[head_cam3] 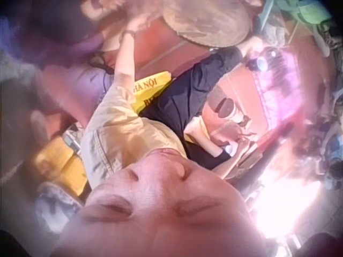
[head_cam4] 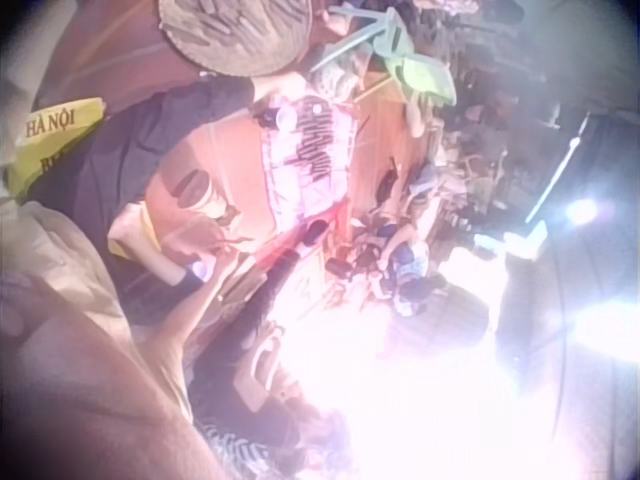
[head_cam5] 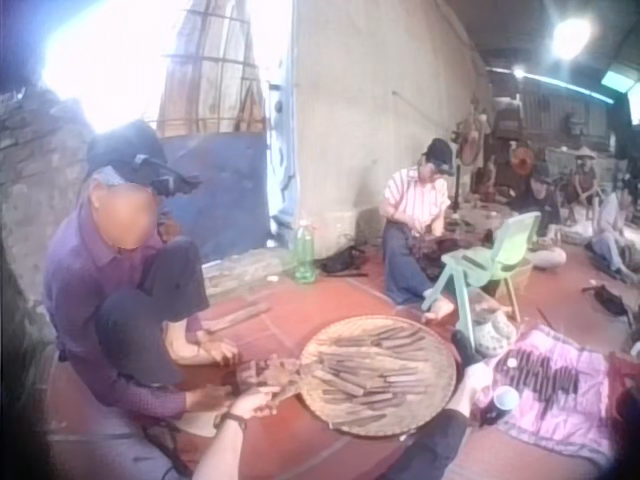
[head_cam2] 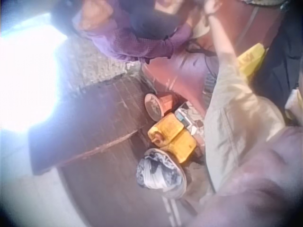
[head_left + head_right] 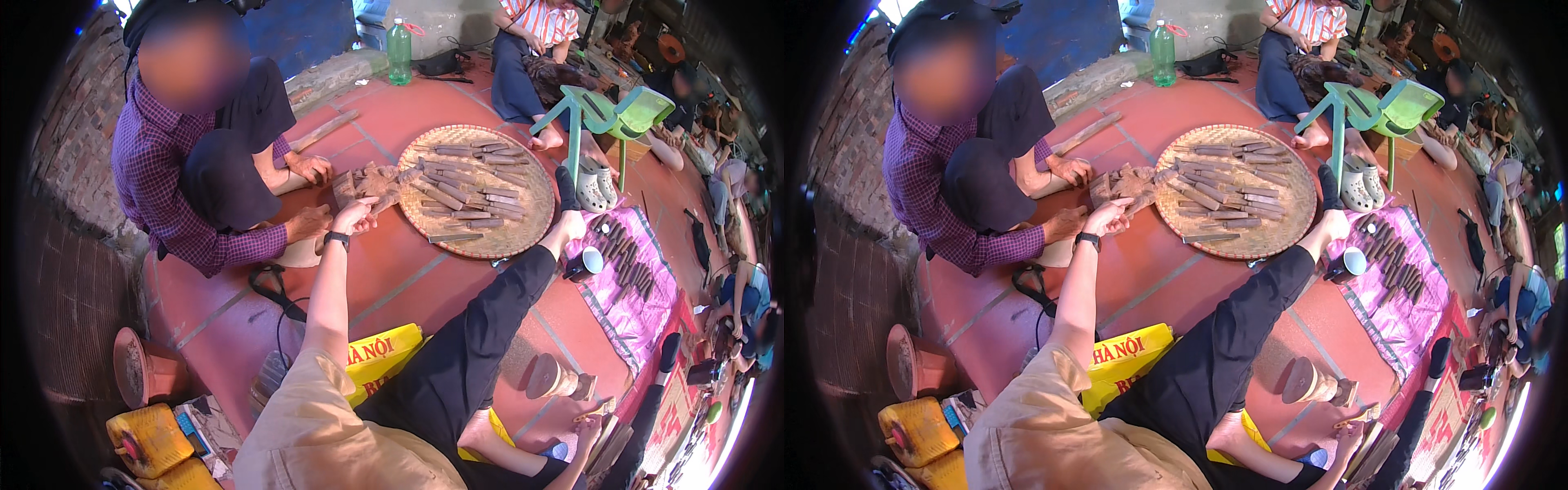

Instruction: The person sits on the floor and carves a small wooden object using a chisel and mallet. They repeatedly strike the chisel to shape the wood, occasionally rotating the piece to work different sides. Other people in the room are also engaged in similar carving tasks.

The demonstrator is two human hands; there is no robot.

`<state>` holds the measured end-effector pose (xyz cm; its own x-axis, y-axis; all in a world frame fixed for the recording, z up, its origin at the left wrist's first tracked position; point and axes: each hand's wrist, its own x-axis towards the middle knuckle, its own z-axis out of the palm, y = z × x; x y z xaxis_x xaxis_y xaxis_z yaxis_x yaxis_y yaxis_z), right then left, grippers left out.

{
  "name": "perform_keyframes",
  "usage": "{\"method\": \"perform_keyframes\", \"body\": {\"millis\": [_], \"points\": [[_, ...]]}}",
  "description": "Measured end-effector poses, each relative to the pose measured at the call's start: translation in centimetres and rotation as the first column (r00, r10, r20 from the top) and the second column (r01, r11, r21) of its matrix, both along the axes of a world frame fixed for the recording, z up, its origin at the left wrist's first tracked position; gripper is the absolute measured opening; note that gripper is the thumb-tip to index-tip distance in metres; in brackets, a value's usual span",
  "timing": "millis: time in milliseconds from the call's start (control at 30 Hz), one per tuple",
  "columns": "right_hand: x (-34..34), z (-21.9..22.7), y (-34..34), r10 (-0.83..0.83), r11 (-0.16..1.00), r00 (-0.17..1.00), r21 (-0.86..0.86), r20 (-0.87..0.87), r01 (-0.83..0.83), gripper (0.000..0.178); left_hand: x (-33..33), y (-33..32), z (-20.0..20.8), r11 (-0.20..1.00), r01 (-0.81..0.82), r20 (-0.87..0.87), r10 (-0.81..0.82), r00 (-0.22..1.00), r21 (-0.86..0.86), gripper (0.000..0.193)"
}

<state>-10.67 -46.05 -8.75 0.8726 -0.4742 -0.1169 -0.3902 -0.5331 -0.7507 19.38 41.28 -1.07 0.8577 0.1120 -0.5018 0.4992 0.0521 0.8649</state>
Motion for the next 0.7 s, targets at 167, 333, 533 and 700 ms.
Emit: {"method": "perform_keyframes", "body": {"millis": [167, 333, 533, 700], "points": [[1.0, -0.6, 0.6, 0.027, 1.0, 1.0, -0.007, -0.016, -0.027, 0.021, -0.3, 2.1, 0.1, 0.998, 0.07, -0.047, -0.07, 0.996, 0.001, 0.06], [0.1, -1.3, -0.4, 0.023, 1.0, 0.997, -0.005, 0.069, -0.022, 0.019, 0.0, 0.9, 0.3, 0.999, 0.048, -0.048, -0.049, 0.998, -0.024, 0.061], [0.6, -1.3, -0.1, 0.023, 1.0, 1.0, -0.02, 0.004, -0.023, 0.019, -1.2, 1.4, 0.8, 1.0, 0.002, -0.031, -0.003, 1.0, -0.029, 0.061], [0.3, -1.4, -0.6, 0.024, 0.999, 0.999, -0.039, 0.025, -0.024, 0.018, -1.1, 1.0, 0.9, 0.992, -0.041, -0.004, 0.041, 0.999, -0.117, 0.057]]}}
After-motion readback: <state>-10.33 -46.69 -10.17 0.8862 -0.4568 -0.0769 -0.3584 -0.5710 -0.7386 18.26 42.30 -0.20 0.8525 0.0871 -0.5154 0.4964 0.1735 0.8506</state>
